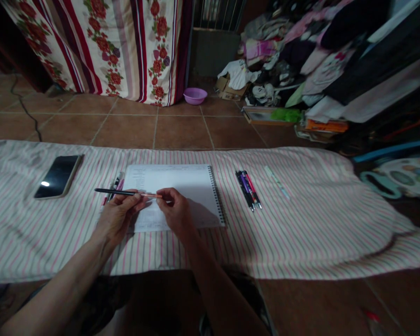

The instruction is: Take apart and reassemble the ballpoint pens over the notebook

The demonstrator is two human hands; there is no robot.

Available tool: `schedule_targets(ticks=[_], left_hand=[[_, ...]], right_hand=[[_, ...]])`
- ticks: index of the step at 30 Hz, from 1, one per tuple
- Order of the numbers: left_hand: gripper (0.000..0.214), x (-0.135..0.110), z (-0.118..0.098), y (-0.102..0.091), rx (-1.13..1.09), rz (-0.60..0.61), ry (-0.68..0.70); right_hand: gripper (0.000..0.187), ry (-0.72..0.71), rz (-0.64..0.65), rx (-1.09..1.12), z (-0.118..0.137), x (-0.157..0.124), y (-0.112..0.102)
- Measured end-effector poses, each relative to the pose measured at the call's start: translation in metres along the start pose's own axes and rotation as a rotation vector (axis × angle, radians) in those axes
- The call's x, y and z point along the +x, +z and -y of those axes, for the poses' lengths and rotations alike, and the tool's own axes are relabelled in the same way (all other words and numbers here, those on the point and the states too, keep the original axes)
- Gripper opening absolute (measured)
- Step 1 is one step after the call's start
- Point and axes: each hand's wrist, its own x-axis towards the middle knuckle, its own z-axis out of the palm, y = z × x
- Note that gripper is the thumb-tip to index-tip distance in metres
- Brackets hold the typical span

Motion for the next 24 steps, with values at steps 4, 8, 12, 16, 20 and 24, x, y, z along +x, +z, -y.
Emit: schedule_targets(ticks=[4,8,12,16,20,24], left_hand=[[0.016,0.0005,0.0009,-0.0003,-0.012,-0.013,0.020],[0.016,0.0000,0.0009,0.0001,-0.037,-0.037,0.015],[0.016,-0.0005,0.0008,0.0011,-0.045,-0.046,0.019],[0.016,0.0005,0.0023,-0.0004,-0.038,-0.036,0.018],[0.015,0.0023,0.0035,-0.0021,-0.054,-0.026,-0.001],[0.015,0.0039,0.0045,-0.0026,-0.081,-0.027,-0.020]], right_hand=[[0.014,-0.016,-0.002,-0.021,-0.0003,-0.0001,0.0002],[0.013,-0.007,-0.012,-0.030,-0.0001,0.0004,0.0003],[0.014,-0.006,-0.011,-0.043,-0.0001,0.0010,0.0000],[0.015,-0.001,-0.018,-0.056,-0.0009,0.0012,0.0002],[0.015,0.005,-0.035,-0.071,0.0011,0.0003,0.0006],[0.015,-0.014,-0.055,-0.081,0.0041,-0.0007,0.0013]])
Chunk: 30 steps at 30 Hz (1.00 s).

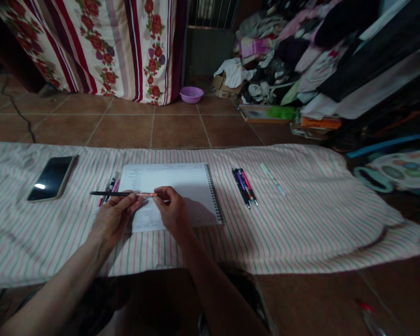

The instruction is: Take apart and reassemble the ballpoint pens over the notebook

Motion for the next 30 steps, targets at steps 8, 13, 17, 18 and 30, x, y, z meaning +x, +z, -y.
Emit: schedule_targets(ticks=[8,13,17,18,30], left_hand=[[0.022,0.000,-0.002,0.003,-0.069,-0.066,-0.059],[0.024,-0.004,-0.006,0.006,-0.070,-0.057,-0.126],[0.024,-0.006,-0.008,0.008,-0.107,-0.044,-0.160],[0.024,-0.006,-0.008,0.008,-0.115,-0.038,-0.166],[0.029,-0.011,-0.013,0.006,-0.188,0.116,-0.261]], right_hand=[[0.028,0.000,-0.014,0.090,0.003,-0.003,0.009],[0.020,-0.102,-0.035,0.026,0.010,-0.008,0.014],[0.017,-0.156,-0.066,-0.078,0.012,-0.011,0.015],[0.017,-0.168,-0.073,-0.093,0.012,-0.012,0.015],[0.013,-0.518,-0.069,-0.197,0.026,-0.026,0.017]])
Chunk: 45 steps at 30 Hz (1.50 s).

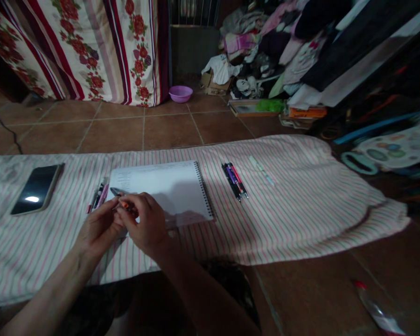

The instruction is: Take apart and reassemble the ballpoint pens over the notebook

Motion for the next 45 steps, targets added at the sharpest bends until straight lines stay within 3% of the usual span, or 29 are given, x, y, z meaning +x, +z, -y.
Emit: schedule_targets(ticks=[16,21,25,29,35,39,45], left_hand=[[0.031,-0.003,0.005,0.006,0.031,0.005,-0.041],[0.016,0.001,0.008,0.003,0.068,0.062,0.020],[0.011,0.006,0.011,0.001,0.210,0.089,0.148],[0.017,0.007,0.012,0.003,0.327,0.102,0.250],[0.026,-0.002,0.004,0.008,0.317,0.133,0.148],[0.029,-0.010,0.001,0.007,0.345,0.171,0.055],[0.032,-0.017,0.002,-0.003,0.327,0.341,-0.110]], right_hand=[[0.015,-0.064,-0.002,-0.008,0.001,0.001,-0.003],[0.011,0.102,-0.062,0.036,0.000,0.002,-0.004],[0.014,0.348,-0.123,0.144,-0.010,0.004,0.000],[0.015,0.611,-0.167,0.449,-0.021,0.008,0.002],[0.017,0.844,-0.215,0.794,-0.019,0.015,-0.005],[0.024,0.862,-0.253,0.920,-0.021,0.016,-0.009],[0.024,0.876,-0.264,0.996,-0.021,0.020,-0.015]])
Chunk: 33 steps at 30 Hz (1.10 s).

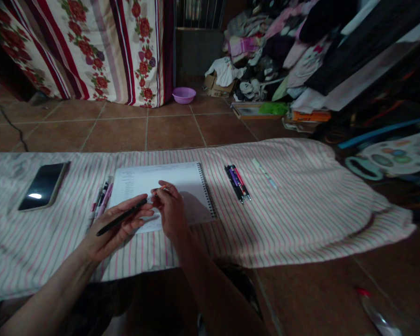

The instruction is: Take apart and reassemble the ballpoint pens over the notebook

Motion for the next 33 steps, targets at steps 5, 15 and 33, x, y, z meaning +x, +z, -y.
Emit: schedule_targets(ticks=[5,15,33], left_hand=[[0.033,-0.004,0.000,-0.005,-0.012,0.046,-0.091],[0.020,-0.003,0.012,-0.007,0.191,-0.086,-0.034],[0.014,-0.001,0.012,-0.011,0.218,-0.193,0.005]], right_hand=[[0.028,-0.009,0.031,-0.067,0.003,-0.003,0.000],[0.032,-0.026,0.118,-0.309,-0.007,-0.001,0.001],[0.027,-0.114,0.218,-0.566,-0.011,0.003,0.002]])
